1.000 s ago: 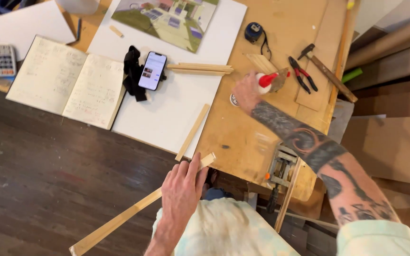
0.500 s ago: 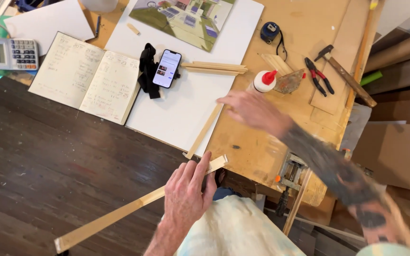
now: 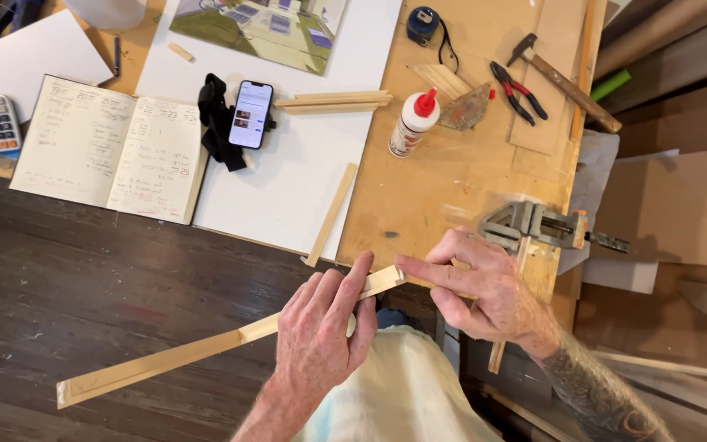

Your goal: The person is applying wood glue to the ends of wooden strips and then using a corner clamp to hold them together at a 90-degree angle to assemble a frame.

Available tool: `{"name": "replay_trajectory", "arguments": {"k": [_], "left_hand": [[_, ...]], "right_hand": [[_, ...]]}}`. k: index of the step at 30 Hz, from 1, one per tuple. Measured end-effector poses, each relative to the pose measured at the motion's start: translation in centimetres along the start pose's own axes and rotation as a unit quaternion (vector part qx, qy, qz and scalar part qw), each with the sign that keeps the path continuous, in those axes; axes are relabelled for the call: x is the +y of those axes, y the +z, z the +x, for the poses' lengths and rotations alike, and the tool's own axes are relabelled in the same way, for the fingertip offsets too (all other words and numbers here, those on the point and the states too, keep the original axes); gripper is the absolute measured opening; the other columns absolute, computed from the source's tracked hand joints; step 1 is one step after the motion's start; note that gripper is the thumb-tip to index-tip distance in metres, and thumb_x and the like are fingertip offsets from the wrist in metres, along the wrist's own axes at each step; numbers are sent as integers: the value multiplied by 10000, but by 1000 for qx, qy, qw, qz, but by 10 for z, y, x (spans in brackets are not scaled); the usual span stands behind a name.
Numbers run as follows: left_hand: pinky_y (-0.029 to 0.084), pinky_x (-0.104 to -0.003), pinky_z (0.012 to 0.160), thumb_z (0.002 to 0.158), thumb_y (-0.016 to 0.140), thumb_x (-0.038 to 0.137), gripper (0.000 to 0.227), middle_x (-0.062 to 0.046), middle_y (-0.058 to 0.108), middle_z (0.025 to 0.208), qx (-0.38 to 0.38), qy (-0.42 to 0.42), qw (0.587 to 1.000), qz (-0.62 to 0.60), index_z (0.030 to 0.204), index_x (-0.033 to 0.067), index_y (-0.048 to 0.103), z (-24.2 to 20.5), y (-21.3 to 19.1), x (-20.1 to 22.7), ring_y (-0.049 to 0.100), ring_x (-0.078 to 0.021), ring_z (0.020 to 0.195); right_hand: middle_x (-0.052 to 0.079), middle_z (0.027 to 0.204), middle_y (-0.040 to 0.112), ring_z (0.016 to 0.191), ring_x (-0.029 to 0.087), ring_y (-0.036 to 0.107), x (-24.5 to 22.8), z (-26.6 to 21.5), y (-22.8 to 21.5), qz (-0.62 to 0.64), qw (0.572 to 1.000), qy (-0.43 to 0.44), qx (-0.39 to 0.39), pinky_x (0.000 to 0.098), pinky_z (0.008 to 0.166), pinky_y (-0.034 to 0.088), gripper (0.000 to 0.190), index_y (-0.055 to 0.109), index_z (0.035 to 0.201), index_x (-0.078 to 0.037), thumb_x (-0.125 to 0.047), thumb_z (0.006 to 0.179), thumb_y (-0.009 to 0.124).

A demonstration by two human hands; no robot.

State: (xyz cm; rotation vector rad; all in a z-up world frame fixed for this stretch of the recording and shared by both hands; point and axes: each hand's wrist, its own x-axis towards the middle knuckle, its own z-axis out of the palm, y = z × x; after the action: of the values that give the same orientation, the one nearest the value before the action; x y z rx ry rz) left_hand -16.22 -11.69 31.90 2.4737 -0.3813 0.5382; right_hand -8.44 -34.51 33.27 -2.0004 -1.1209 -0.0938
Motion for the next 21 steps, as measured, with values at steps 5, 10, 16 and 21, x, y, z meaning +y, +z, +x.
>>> {"name": "replay_trajectory", "arguments": {"k": [5, 10, 16, 21], "left_hand": [[458, -321, 612, 1026, 543, 162, 381, -20, 518, 793, -2, 11, 1000, -14, 1371, 11, 593, 0, 0, 2, 462, -198, 641], [446, -319, 605, 1036, 530, 165, 384, -20, 491, 782, 7, 14, 1000, -15, 1379, 4, 591, 0, -1, 4, 441, -197, 637], [451, -320, 610, 1030, 536, 159, 393, -22, 499, 782, 0, 20, 1000, -18, 1383, -7, 582, -2, -6, 9, 454, -189, 642], [448, -318, 592, 1017, 538, 168, 406, -14, 491, 778, -3, 24, 1000, -10, 1382, -2, 589, -3, -9, 13, 448, -190, 638]], "right_hand": [[19, 966, 614, 773, 174, 562, -7, -4, -2, -4, 1000, 5, 13, 304, 745, 509, 497, 626, 1382, -160, 49, 943, 525], [51, 911, 587, 733, 177, 550, -10, -10, -5, 64, 998, -10, 25, 300, 675, 475, 494, 695, 1263, -111, 107, 872, 486], [49, 979, 634, 797, 182, 579, -10, -9, -8, 56, 997, 16, 51, 286, 740, 527, 437, 694, 1267, -111, 44, 928, 467], [56, 970, 643, 764, 172, 589, -12, -4, -6, 9, 998, -21, 55, 305, 742, 525, 453, 683, 1270, -112, 97, 926, 475]]}}
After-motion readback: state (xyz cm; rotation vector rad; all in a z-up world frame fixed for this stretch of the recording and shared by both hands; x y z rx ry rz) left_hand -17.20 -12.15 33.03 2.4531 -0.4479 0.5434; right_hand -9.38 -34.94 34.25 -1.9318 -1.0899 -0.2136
